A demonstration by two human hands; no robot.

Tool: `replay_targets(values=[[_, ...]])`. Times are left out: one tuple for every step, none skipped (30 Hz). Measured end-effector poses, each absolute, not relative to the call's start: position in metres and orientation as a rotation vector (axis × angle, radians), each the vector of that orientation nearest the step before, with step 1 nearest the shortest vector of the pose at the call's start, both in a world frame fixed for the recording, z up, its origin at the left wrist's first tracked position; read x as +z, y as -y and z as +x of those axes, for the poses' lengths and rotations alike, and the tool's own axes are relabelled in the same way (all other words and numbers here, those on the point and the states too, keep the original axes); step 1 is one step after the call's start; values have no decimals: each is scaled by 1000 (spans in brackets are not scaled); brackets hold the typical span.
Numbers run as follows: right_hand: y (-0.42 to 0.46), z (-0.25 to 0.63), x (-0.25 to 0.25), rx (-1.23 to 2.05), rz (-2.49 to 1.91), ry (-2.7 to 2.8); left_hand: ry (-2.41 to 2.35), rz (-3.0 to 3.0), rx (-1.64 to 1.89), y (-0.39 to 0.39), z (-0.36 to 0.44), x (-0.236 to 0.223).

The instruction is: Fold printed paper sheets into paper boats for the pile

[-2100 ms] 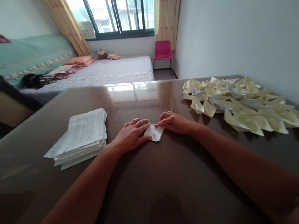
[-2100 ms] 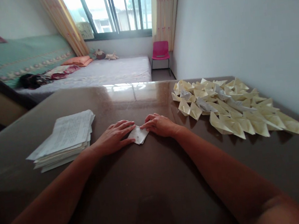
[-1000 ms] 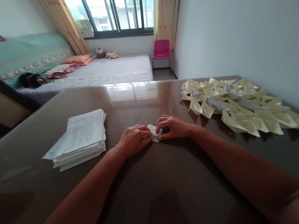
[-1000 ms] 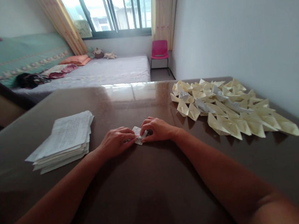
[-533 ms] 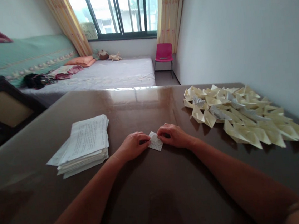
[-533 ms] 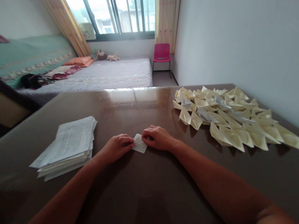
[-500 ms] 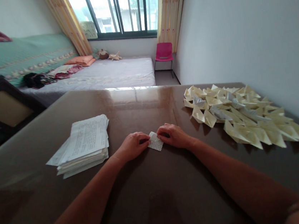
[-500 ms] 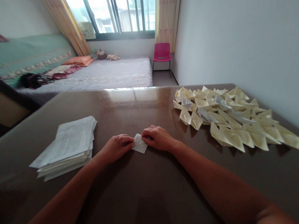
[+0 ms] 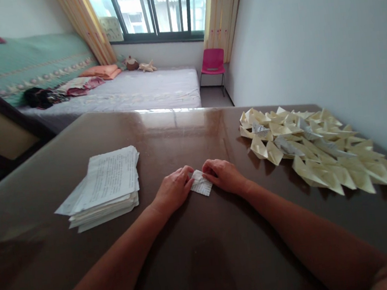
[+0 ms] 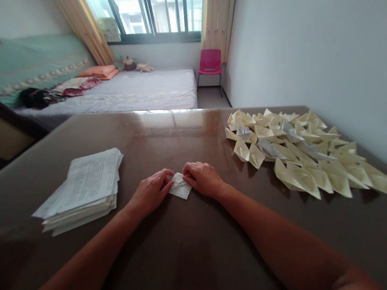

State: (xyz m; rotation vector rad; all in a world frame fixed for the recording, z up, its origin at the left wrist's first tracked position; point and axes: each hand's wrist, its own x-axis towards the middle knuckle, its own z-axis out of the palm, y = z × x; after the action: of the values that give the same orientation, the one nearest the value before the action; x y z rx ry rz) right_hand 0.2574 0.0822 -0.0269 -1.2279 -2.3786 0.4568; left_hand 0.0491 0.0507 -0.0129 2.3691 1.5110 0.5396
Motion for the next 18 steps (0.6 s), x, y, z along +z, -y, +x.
replay_targets(values=[[-82,257,-27,453,-1218,2387,-1510,2387,528,-51,50,-13],[-82,257,-26,446,-1209,2394,-1510,2407,512,-51,50,-14],[-82,257,-26,436,-1203,2399,-1509,2431,491,-51,50,-14],[-82,257,-27,425,-1200,2402,-1507,2459,467,-51,50,-14],[-82,258,-27,411,-1197,2405,-1502,2491,444,-51,50,-14],[-82,259,-27,396,-1190,2413,-1490,2529,422,-51,50,-13],[-82,260,-27,381,-1173,2426,-1468,2573,394,-50,50,-13],[-82,261,-27,363,-1143,2444,-1443,2621,362,-50,50,-11],[-82,262,-28,342,-1100,2468,-1415,2671,327,-50,50,-10],[-82,263,-28,318,-1053,2494,-1385,2719,285,-49,50,-8],[-81,263,-28,289,-1009,2517,-1360,2761,242,-48,50,-6],[-81,263,-29,259,-976,2537,-1345,2794,202,-47,51,-4],[-80,263,-29,227,-958,2551,-1339,2818,164,-46,52,-2],[-79,263,-29,195,-954,2561,-1338,2832,125,-45,53,0],[-79,262,-29,164,-959,2569,-1339,2842,85,-43,55,2],[-79,261,-28,136,-966,2577,-1342,2849,47,-42,58,4],[-78,260,-27,107,-969,2593,-1345,2854,14,-41,60,6],[-78,260,-25,80,-966,2621,-1344,2858,-14,-41,63,8]])
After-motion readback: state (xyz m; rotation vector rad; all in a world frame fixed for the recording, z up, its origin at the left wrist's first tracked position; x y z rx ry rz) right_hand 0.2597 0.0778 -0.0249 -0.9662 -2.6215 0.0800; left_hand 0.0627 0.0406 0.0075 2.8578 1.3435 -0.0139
